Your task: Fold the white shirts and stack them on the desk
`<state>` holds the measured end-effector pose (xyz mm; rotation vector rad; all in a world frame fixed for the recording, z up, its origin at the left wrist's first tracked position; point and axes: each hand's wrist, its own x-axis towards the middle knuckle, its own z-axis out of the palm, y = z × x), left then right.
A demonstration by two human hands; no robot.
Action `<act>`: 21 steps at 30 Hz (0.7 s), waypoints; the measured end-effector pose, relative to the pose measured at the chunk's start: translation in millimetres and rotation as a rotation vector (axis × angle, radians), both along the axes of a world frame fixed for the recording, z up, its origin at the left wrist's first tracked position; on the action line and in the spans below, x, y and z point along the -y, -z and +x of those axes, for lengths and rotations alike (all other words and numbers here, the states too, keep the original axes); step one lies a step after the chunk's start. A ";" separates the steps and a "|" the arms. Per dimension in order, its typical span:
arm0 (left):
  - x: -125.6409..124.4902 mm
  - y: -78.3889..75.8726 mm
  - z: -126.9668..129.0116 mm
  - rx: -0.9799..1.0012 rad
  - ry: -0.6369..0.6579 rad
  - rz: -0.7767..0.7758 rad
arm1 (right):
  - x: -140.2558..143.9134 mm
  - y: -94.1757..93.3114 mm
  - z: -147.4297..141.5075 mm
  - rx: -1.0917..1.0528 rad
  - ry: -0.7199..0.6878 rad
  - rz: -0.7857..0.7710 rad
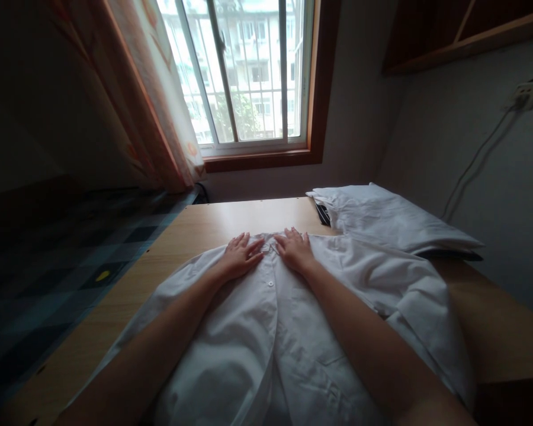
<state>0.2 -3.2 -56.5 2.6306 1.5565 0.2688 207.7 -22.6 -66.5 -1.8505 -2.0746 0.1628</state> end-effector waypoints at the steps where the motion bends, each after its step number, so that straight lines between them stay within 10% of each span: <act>1: 0.3 0.8 -0.4 0.009 0.008 0.024 | 0.8 0.3 -0.1 0.003 -0.003 0.029; 10: 3.2 4.4 10.4 0.145 0.168 0.283 | -1.2 5.1 -6.3 0.003 -0.329 0.223; 21: 0.6 8.9 11.2 0.190 0.119 0.353 | 5.4 -2.0 -9.9 0.006 -0.202 0.182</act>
